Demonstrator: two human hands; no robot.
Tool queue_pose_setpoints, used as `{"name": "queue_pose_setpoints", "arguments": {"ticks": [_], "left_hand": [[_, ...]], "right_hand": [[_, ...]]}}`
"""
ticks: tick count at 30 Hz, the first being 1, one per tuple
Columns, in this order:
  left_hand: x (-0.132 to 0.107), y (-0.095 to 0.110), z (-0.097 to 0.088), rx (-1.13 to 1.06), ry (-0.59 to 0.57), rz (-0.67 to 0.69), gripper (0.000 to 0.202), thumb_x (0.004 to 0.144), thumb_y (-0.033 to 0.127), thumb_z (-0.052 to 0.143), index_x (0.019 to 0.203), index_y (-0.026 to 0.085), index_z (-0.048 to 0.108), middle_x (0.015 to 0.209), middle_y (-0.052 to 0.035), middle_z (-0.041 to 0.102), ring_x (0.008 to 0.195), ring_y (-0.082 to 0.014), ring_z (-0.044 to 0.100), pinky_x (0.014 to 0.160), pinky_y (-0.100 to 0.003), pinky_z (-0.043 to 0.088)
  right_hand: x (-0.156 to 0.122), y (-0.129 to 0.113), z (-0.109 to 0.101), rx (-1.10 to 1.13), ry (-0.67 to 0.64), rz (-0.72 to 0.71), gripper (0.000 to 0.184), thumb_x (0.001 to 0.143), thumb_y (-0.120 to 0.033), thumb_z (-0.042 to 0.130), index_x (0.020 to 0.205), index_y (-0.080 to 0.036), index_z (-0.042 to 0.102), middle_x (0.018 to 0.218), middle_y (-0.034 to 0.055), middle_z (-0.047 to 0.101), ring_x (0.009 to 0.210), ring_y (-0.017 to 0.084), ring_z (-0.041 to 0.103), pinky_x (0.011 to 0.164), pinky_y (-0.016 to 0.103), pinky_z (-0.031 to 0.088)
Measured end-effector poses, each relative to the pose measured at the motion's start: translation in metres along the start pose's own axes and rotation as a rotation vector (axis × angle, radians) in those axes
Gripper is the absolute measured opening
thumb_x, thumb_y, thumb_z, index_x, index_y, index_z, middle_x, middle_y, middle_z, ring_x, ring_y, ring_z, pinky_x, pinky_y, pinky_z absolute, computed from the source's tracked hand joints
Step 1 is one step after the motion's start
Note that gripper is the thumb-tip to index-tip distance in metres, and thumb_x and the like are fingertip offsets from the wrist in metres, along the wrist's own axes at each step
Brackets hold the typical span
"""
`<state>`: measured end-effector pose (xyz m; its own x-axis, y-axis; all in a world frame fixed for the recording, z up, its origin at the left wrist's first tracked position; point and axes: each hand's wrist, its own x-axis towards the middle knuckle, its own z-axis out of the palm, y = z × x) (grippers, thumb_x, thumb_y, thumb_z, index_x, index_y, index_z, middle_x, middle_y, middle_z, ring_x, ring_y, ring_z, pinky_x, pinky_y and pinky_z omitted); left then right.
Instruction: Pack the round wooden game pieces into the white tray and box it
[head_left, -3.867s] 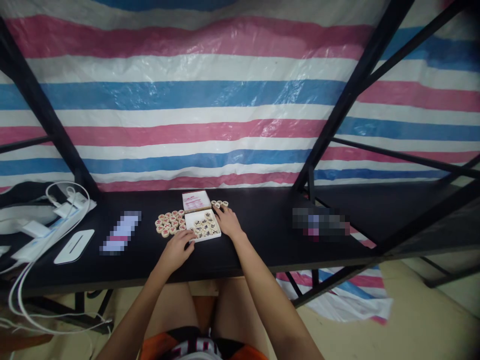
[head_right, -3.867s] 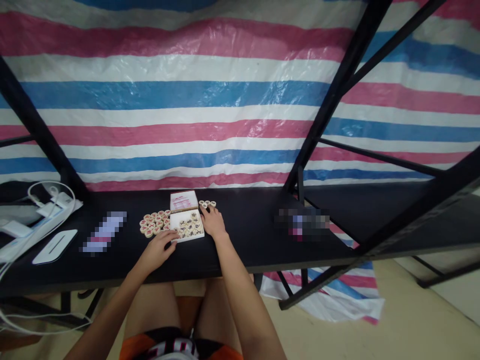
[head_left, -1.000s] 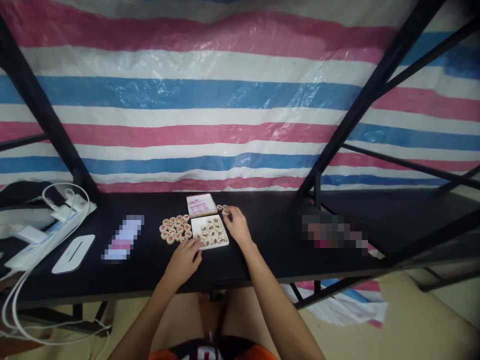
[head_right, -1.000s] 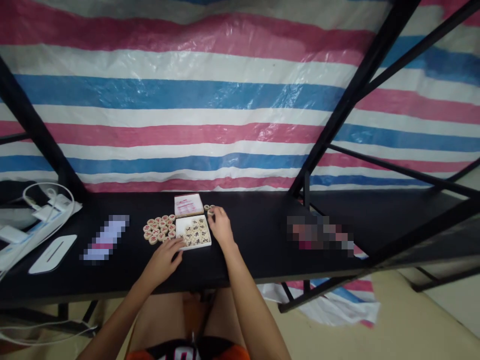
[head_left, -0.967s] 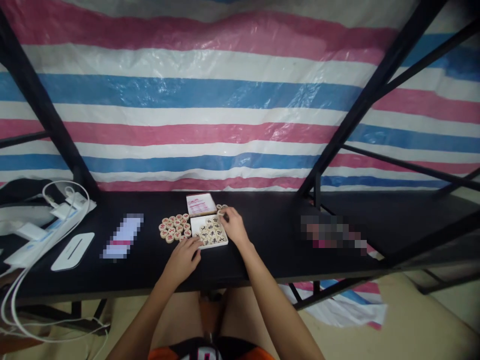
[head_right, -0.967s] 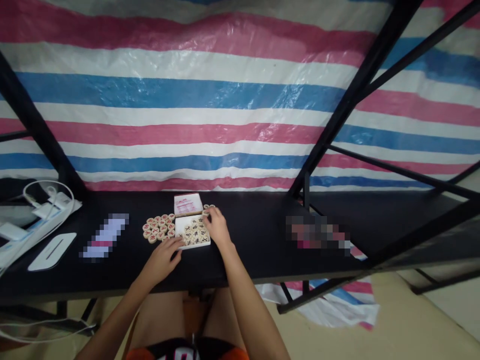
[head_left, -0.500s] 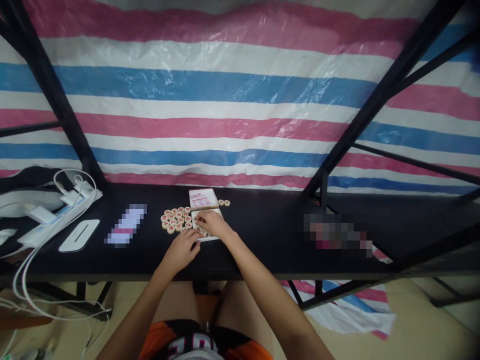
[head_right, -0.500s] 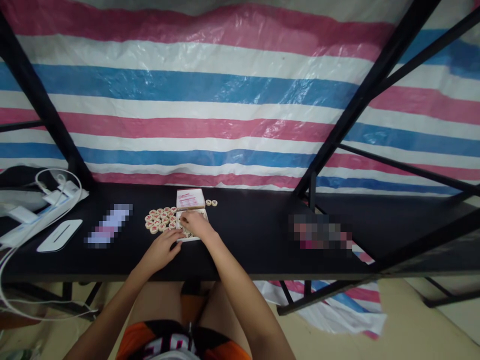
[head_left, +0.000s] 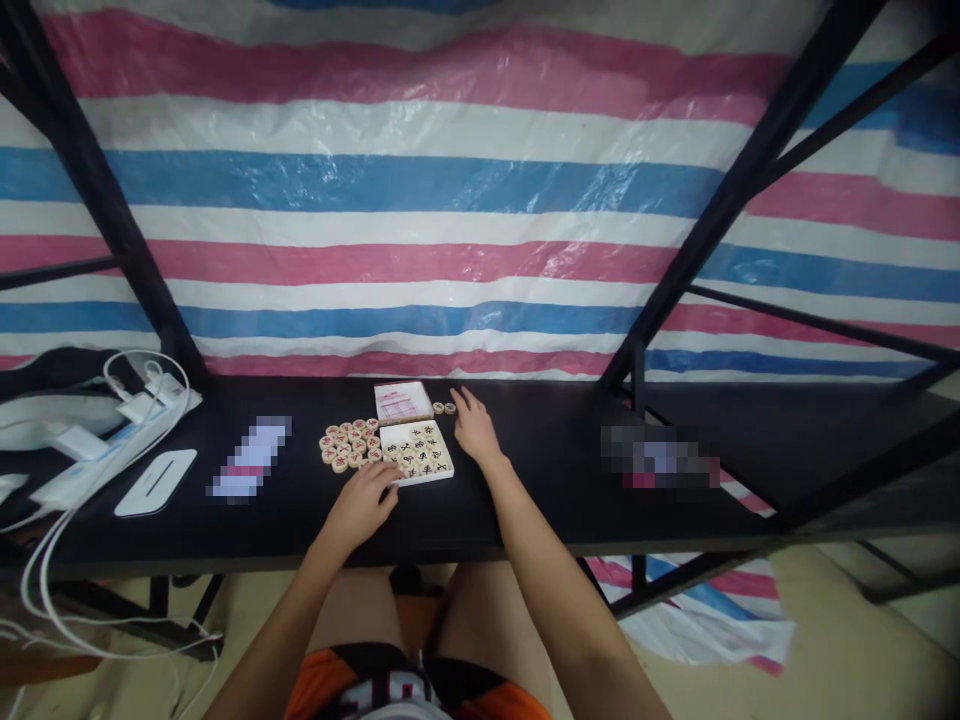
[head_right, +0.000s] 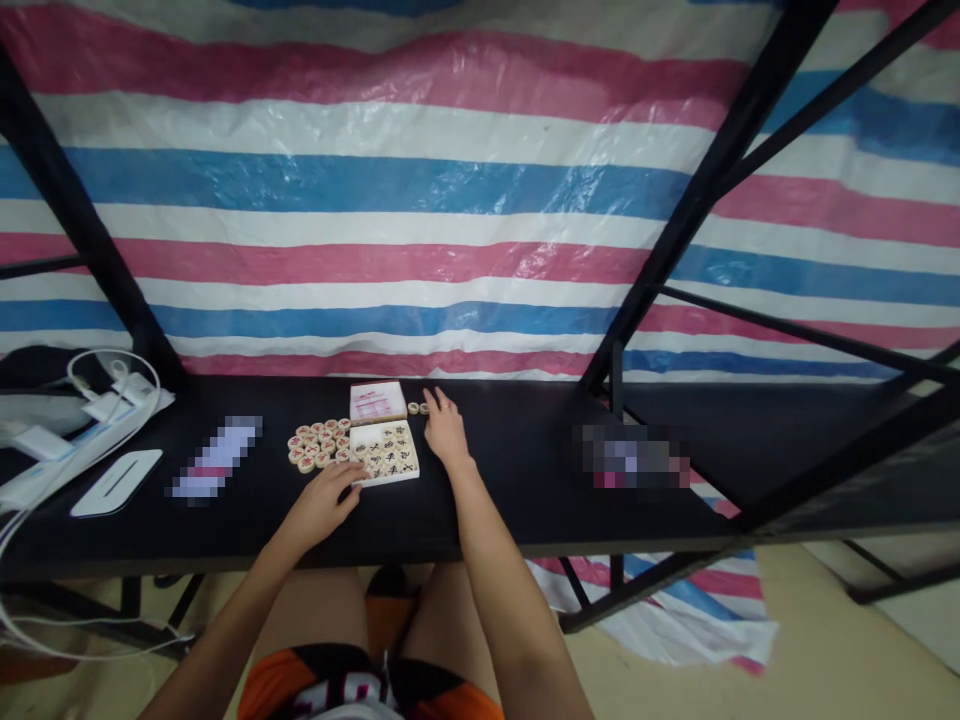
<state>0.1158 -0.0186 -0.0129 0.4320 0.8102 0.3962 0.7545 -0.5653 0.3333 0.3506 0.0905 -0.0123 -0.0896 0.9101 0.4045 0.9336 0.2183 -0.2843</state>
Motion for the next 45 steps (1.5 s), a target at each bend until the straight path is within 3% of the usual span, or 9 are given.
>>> {"name": "queue_pose_setpoints", "arguments": {"ticks": [4,8,12,15,19,27,33,40,45], "left_hand": [[0.000,0.000,0.001,-0.010,0.012,0.008,0.026,0.088,0.018,0.044,0.103,0.021,0.064,0.112,-0.0050,0.064,0.105,-0.0206,0.056,0.096,-0.040,0.044],[0.000,0.000,0.002,-0.021,0.027,0.012,0.026,0.088,0.019,0.044,0.104,0.021,0.064,0.111,-0.0048,0.064,0.105,-0.0201,0.056,0.096,-0.039,0.044],[0.000,-0.001,0.002,-0.018,0.026,-0.009,0.026,0.088,0.020,0.044,0.104,0.021,0.064,0.112,-0.0046,0.064,0.106,-0.0205,0.056,0.095,-0.039,0.044],[0.000,-0.002,0.003,-0.021,0.029,-0.005,0.026,0.088,0.021,0.044,0.104,0.021,0.064,0.113,-0.0047,0.064,0.107,-0.0204,0.056,0.096,-0.039,0.044],[0.000,-0.002,0.003,-0.029,0.025,-0.011,0.026,0.088,0.021,0.044,0.105,0.021,0.064,0.113,-0.0050,0.064,0.107,-0.0204,0.056,0.097,-0.039,0.044],[0.000,-0.002,0.003,-0.035,0.032,-0.011,0.027,0.088,0.022,0.043,0.104,0.022,0.064,0.112,-0.0049,0.064,0.107,-0.0205,0.055,0.097,-0.040,0.043],[0.001,0.000,0.001,-0.036,0.022,-0.004,0.026,0.088,0.020,0.044,0.103,0.021,0.064,0.111,-0.0051,0.064,0.106,-0.0204,0.056,0.095,-0.039,0.044],[0.001,0.002,0.000,-0.021,0.012,-0.006,0.025,0.088,0.020,0.044,0.104,0.022,0.063,0.112,-0.0046,0.064,0.106,-0.0203,0.055,0.096,-0.039,0.043],[0.002,0.002,-0.001,-0.021,0.005,-0.012,0.024,0.088,0.020,0.045,0.103,0.020,0.064,0.112,-0.0055,0.064,0.107,-0.0208,0.056,0.096,-0.039,0.044]], "right_hand": [[-0.001,0.022,0.012,-0.072,-0.132,0.082,0.041,0.089,-0.018,0.037,0.128,-0.018,0.052,0.130,0.0115,0.052,0.117,0.024,0.046,0.097,0.037,0.038],[-0.002,0.019,0.017,-0.095,-0.056,0.110,0.044,0.089,-0.024,0.041,0.132,-0.019,0.047,0.140,0.0115,0.041,0.120,0.025,0.044,0.096,0.038,0.038],[-0.002,0.016,0.015,-0.067,-0.090,0.025,0.045,0.089,-0.024,0.040,0.134,-0.022,0.044,0.142,0.0072,0.040,0.127,0.024,0.036,0.100,0.038,0.034],[-0.003,0.014,0.012,-0.060,-0.091,0.037,0.036,0.091,-0.028,0.041,0.124,-0.019,0.051,0.134,0.0095,0.048,0.123,0.023,0.040,0.097,0.035,0.036],[-0.007,0.010,0.006,-0.075,-0.094,0.101,0.025,0.091,-0.029,0.042,0.109,-0.018,0.055,0.109,0.0105,0.062,0.102,0.021,0.053,0.083,0.031,0.041],[-0.011,0.002,-0.001,0.012,0.009,0.129,0.018,0.087,-0.025,0.045,0.098,-0.018,0.057,0.098,0.0078,0.062,0.091,0.021,0.055,0.078,0.029,0.039],[-0.012,-0.020,-0.007,0.222,0.112,-0.106,0.019,0.088,-0.025,0.044,0.099,-0.019,0.058,0.099,0.0064,0.062,0.096,0.020,0.052,0.087,0.030,0.037],[-0.011,-0.056,-0.004,0.229,-0.064,-0.364,0.017,0.086,-0.027,0.053,0.098,-0.018,0.061,0.094,0.0054,0.065,0.092,0.018,0.055,0.085,0.029,0.037],[-0.008,-0.060,0.000,0.161,-0.177,-0.378,0.015,0.086,-0.024,0.054,0.096,-0.018,0.063,0.095,0.0055,0.066,0.090,0.017,0.057,0.080,0.026,0.038]]}}
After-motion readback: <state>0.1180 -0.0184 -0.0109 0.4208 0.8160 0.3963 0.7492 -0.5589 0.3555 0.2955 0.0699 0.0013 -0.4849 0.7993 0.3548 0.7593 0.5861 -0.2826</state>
